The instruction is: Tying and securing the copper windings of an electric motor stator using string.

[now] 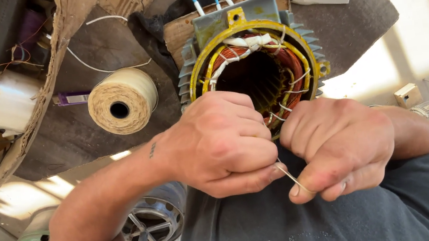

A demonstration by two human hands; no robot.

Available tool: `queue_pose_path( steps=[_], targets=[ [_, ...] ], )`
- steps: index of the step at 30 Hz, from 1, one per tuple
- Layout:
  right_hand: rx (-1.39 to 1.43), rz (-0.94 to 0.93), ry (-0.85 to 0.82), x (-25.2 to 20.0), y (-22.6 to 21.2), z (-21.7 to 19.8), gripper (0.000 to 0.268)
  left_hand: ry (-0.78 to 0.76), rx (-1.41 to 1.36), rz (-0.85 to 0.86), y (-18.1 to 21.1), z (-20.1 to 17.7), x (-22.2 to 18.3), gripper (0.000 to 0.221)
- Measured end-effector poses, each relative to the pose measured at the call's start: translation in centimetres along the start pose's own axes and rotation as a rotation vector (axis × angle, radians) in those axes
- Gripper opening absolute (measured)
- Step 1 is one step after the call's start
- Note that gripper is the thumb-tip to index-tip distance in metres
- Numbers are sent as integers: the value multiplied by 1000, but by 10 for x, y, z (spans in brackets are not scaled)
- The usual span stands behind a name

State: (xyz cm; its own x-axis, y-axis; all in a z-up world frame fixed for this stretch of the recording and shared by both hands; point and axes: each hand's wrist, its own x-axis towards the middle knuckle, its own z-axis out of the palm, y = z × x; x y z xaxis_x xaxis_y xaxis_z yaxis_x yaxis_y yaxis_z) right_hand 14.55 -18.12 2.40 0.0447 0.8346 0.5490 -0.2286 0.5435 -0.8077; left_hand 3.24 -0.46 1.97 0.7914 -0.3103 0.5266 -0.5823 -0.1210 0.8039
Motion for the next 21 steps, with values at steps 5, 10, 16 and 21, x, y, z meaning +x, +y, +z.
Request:
queue_pose_path(
  steps=[5,10,16,21],
  targets=[
    [-16,-14,-2,4,2,1,29,35,-42,55,-2,-1,-1,43],
    [27,27,-98,11,-10,-4,30,-49,100,0,4,-6,6,38],
    [-236,-8,-294,10,-29,-11,30,-3,649,-135,22,-6,-11,30],
    [-360,-109,-461,3,-33,-1,25,83,641,-264,21,10,-34,18]
  ],
)
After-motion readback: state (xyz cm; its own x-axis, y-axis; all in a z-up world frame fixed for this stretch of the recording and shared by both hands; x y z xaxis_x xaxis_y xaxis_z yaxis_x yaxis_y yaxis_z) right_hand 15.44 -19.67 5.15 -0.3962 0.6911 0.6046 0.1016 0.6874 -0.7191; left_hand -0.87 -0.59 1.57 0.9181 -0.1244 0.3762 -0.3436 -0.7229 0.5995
